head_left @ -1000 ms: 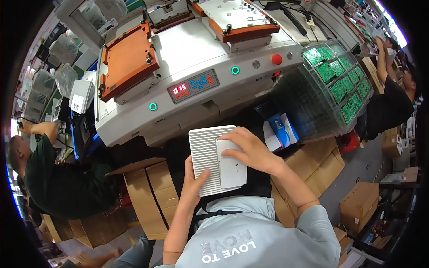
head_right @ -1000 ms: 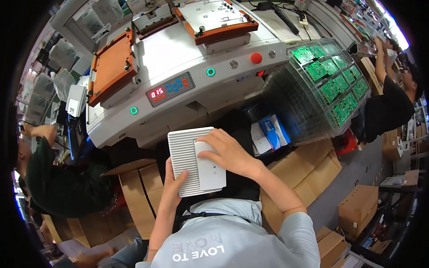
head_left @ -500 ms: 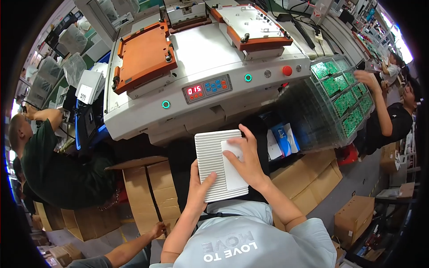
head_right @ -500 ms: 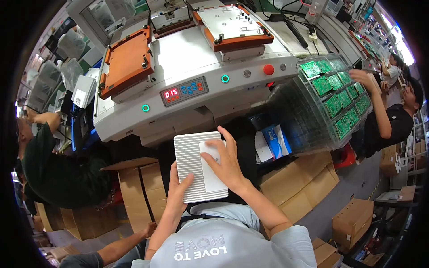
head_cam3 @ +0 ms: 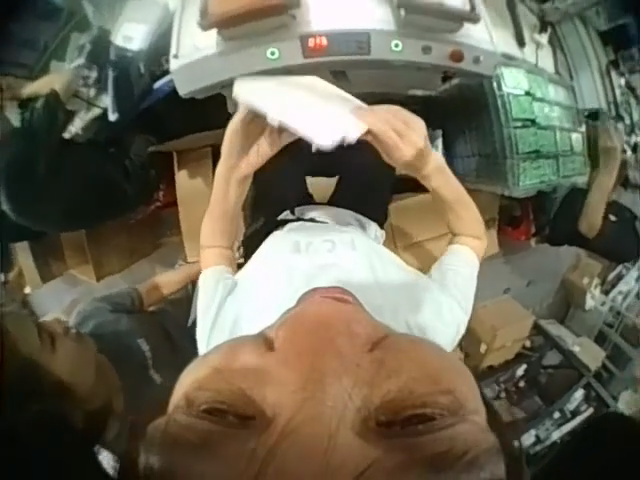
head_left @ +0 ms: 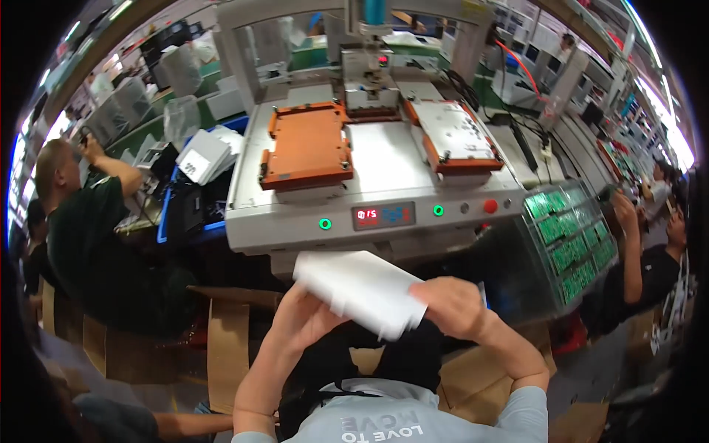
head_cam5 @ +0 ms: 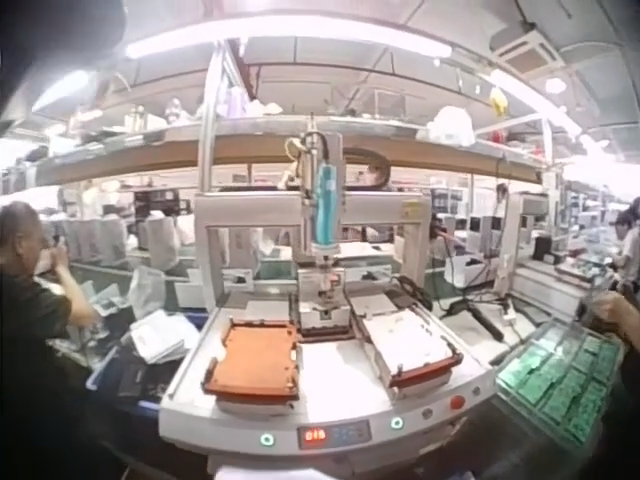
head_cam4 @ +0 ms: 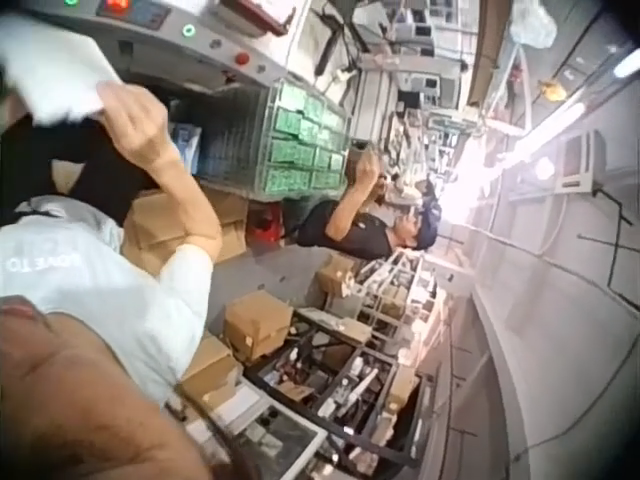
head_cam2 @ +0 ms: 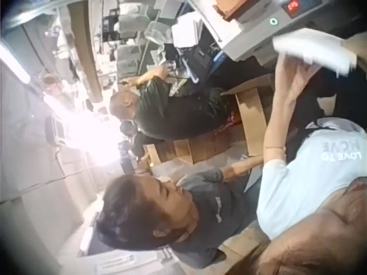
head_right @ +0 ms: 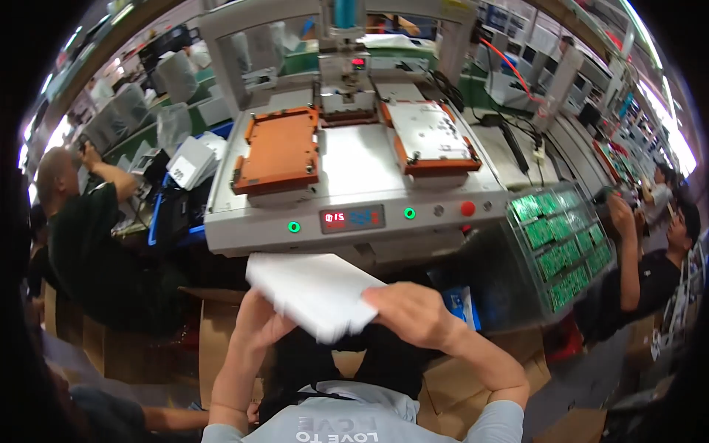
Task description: Operating a semi-automated assembly machine to process electronic housings and packaging them into boxes.
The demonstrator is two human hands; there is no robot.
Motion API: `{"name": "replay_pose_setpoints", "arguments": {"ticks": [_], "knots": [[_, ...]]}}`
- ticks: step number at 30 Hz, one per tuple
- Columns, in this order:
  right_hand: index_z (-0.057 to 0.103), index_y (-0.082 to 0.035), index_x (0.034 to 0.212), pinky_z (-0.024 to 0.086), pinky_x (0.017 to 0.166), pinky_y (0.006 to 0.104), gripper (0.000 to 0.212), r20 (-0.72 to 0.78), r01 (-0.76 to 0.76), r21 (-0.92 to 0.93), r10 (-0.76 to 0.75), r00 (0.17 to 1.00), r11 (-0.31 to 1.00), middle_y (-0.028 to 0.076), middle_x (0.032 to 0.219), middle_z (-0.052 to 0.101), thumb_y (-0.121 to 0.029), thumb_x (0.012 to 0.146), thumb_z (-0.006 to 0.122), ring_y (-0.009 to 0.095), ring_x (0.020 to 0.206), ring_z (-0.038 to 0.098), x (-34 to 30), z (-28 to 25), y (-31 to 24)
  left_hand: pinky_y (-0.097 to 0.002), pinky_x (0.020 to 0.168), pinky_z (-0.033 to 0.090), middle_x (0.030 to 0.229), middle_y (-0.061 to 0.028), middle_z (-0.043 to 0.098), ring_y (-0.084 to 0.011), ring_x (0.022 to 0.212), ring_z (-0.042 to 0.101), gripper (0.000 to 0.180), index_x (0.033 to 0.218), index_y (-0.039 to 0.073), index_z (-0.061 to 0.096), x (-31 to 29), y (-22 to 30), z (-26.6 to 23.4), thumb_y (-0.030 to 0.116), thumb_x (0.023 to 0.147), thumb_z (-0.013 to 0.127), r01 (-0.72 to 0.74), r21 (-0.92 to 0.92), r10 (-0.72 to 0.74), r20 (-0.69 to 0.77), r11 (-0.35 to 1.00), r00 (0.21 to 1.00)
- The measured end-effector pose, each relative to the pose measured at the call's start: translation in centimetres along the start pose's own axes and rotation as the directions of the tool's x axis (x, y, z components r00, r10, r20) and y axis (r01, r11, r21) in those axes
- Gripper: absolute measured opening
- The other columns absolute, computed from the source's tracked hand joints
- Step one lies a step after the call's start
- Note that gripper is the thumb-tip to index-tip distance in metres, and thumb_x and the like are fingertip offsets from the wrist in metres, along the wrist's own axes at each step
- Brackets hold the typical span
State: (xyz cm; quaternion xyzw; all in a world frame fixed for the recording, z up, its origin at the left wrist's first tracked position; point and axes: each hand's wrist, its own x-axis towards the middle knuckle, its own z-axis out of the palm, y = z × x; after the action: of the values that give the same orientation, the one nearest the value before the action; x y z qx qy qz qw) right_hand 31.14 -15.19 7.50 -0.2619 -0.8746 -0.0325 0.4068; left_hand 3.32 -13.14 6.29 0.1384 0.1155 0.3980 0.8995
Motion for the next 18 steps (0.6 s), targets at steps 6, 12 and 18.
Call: {"name": "replay_pose_setpoints", "arguments": {"ticks": [6,12,18], "knots": [[0.064,0.004,0.096,0.048,0.061,0.0291,0.021,-0.103,-0.605,0.441,0.707,0.700,0.663,0.007,0.081,0.067,-0.017,0.097,0.063,0.015,0.072,0.065,10.7,0.5,7.2,-0.0400,0.106,0.043,0.139,-0.0228,0.052,-0.0323,0.130,0.052,0.052,0.146,0.002,0.042,5.4,4.9,4.5,0.028,0.102,0.054,-0.462,0.809,0.567,0.202,0.363,0.799],[0.068,0.000,0.102,0.053,0.074,0.0280,0.027,0.424,-0.707,0.685,0.694,0.581,0.174,0.007,0.091,0.069,-0.026,0.098,0.062,0.015,0.077,0.066,19.5,5.9,17.4,-0.0432,0.098,0.044,0.119,-0.0194,0.064,-0.0354,0.114,0.058,0.042,0.126,-0.002,0.061,12.7,11.4,3.5,0.031,0.100,0.056,-0.077,0.748,0.590,0.578,-0.659,0.563],[0.069,-0.004,0.101,0.053,0.071,0.0297,0.031,0.591,-0.832,0.552,0.682,0.431,0.048,0.004,0.089,0.067,-0.032,0.088,0.076,0.015,0.080,0.063,20.8,10.8,22.3,-0.0452,0.089,0.044,0.113,-0.0142,0.064,-0.0309,0.108,0.059,0.059,0.120,-0.002,0.058,12.7,13.8,1.1,0.052,0.098,0.051,0.253,0.549,0.536,0.448,-0.797,0.716]]}}
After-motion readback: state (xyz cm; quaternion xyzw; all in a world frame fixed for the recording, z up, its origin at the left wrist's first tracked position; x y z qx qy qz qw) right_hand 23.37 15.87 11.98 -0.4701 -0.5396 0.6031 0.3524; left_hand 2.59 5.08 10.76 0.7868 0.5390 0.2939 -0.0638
